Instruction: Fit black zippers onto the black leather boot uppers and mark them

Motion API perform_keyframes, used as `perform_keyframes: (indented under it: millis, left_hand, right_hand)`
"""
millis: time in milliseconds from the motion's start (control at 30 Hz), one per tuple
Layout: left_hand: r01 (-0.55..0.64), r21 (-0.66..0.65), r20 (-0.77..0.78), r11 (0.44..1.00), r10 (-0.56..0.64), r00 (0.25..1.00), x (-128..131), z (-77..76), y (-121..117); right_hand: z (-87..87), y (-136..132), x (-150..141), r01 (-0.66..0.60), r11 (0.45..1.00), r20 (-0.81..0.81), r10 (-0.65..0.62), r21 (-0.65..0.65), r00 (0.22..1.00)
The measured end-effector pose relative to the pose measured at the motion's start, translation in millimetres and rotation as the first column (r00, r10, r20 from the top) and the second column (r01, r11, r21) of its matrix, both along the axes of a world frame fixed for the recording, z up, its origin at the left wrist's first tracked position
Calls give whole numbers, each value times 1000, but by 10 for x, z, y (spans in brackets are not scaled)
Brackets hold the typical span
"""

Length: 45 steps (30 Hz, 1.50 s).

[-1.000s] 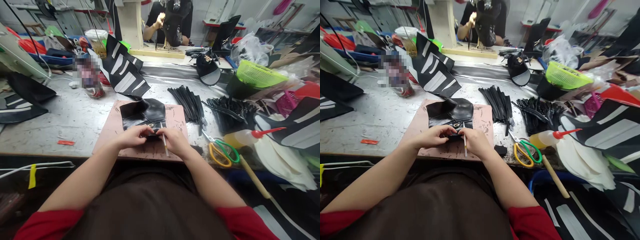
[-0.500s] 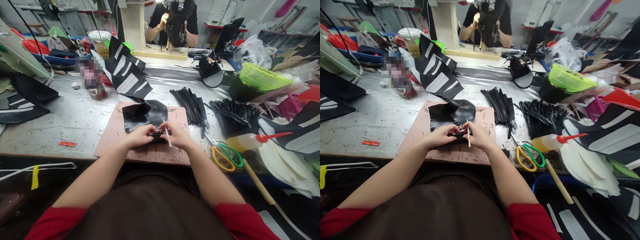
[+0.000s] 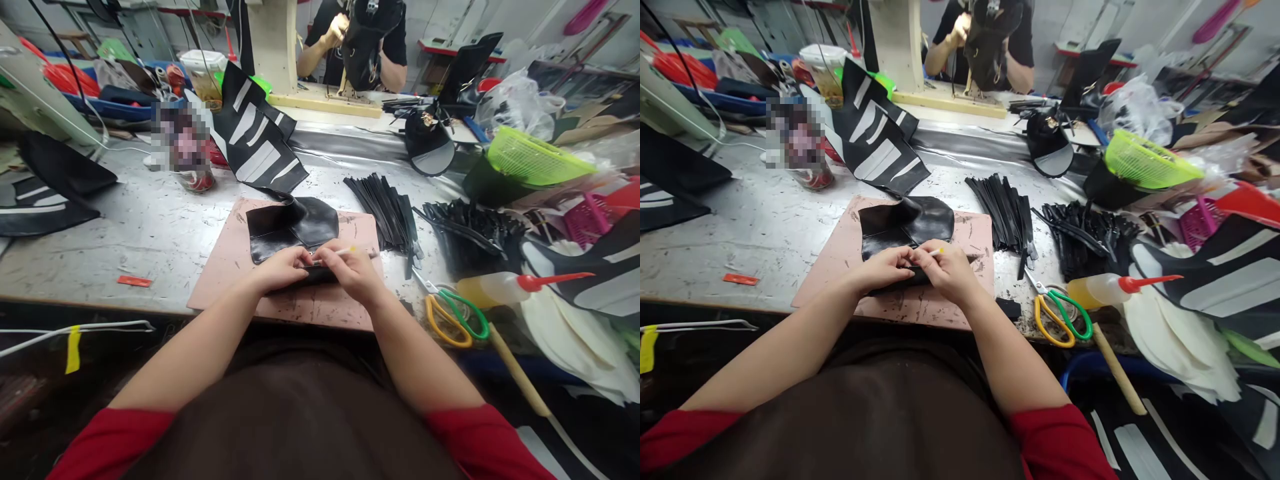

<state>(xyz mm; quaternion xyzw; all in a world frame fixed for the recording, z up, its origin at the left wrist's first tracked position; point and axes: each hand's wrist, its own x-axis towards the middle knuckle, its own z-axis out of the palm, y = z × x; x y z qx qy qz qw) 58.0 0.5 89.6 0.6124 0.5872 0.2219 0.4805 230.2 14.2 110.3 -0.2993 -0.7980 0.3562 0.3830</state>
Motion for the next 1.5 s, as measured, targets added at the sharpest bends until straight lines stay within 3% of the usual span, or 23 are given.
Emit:
perform_keyframes:
  millis: [133,233,900,1133,1300,1400,1500]
  left_hand:
    - [22,10,32,1000,-23,999,-21,-72,5]
    - [40,37,45,999,-42,998,-32,-113,12]
    - [88,128,-78,988,-79,994,-12,-31,-20]
    - [99,246,-202,964,-49,978,33,13,-222]
    - [195,459,-392,867,1,920,106,-46,-432]
    - [211,537,-407,817,31,913,144,-140,-530]
    - [218,693,-404,687,120,907,167,-245,-601]
  right_hand:
    - [-168,96,-45,132,991,40,-131,-25,991]
    - [-206,95,-52,126,991,65,-128,38,990]
    - [-222,37,-69,128,988,128,-139,86,982]
    - [-143,-78,2,141,990,85,-143,26,986]
    - [-71,-244,78,129,991,110,-126,-20,986]
    - [-57,-329,110,127,991,130,-121,-36,984]
    - [-61,-390,132,123,990,150,-112,-64,982]
